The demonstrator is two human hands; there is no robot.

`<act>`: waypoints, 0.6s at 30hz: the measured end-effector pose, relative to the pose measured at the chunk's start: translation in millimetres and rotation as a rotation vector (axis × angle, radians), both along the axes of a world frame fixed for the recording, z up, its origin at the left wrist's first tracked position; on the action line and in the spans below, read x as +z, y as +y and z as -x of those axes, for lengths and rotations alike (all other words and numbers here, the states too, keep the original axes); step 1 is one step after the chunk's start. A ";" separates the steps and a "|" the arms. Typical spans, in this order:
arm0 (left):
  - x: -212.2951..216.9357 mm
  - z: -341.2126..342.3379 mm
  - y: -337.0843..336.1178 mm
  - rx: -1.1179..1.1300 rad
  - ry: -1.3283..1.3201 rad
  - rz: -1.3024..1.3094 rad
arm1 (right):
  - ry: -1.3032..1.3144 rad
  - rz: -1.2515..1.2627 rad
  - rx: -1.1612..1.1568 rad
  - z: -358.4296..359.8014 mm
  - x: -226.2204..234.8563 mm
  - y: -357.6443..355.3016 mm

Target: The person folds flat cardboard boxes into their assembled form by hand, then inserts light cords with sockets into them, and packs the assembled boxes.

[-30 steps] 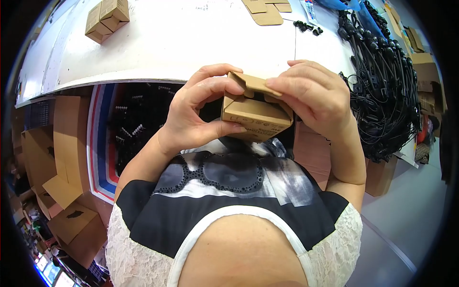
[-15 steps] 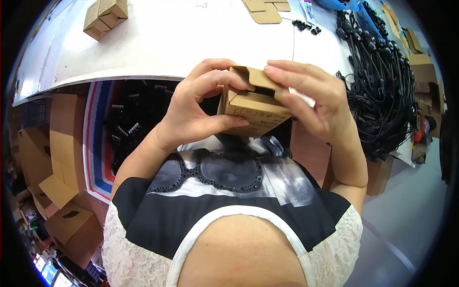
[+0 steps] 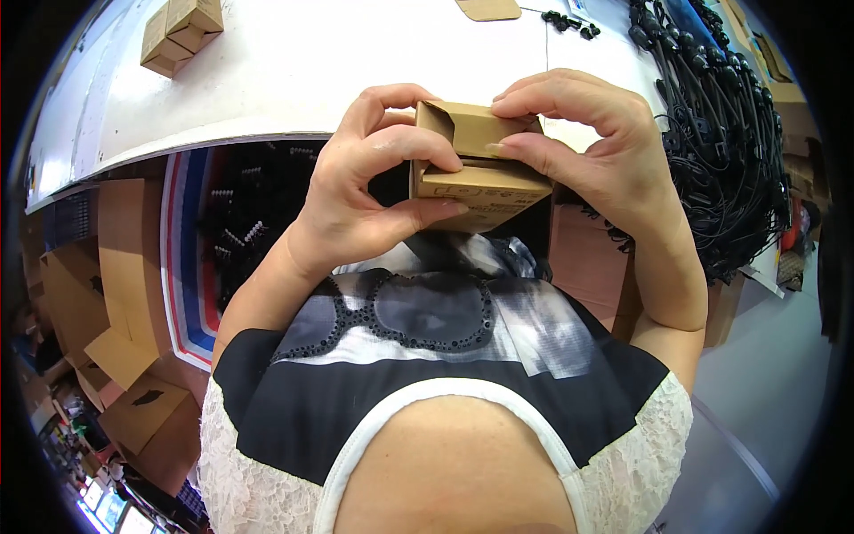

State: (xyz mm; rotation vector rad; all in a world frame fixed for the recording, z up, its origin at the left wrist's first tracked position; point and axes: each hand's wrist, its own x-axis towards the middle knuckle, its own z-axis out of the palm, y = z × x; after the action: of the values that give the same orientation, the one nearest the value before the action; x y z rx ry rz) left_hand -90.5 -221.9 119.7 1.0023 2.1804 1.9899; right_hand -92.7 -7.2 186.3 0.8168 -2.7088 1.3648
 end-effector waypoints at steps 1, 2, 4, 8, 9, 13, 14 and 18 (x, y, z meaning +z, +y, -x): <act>0.6 0.8 0.7 -0.003 0.019 -0.004 | 0.080 0.010 0.007 1.7 -2.3 -0.1; 0.8 1.4 1.4 -0.007 0.039 -0.009 | 0.159 0.019 0.015 3.0 -3.7 0.1; -0.2 2.5 2.3 -0.008 0.050 -0.007 | 0.178 -0.001 0.024 4.9 -4.2 1.8; 0.4 4.2 4.5 0.004 0.082 -0.004 | 0.263 -0.074 0.049 7.9 -2.5 2.6; 0.1 4.5 5.0 0.003 0.081 -0.006 | 0.262 -0.075 0.049 8.6 -1.2 2.4; 0.9 5.5 5.1 0.029 0.103 -0.006 | 0.300 -0.223 0.079 10.6 5.3 0.8; 1.2 5.7 4.9 0.037 0.111 0.006 | 0.268 -0.255 0.096 10.8 6.2 0.5; -0.8 5.6 4.1 0.032 0.099 -0.024 | 0.212 -0.272 0.116 11.0 6.9 3.4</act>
State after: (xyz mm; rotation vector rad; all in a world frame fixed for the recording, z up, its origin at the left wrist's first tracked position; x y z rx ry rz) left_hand -96.1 -217.8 118.9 1.0987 2.2408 2.0267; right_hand -103.7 -3.9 193.2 1.0830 -2.7477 0.8735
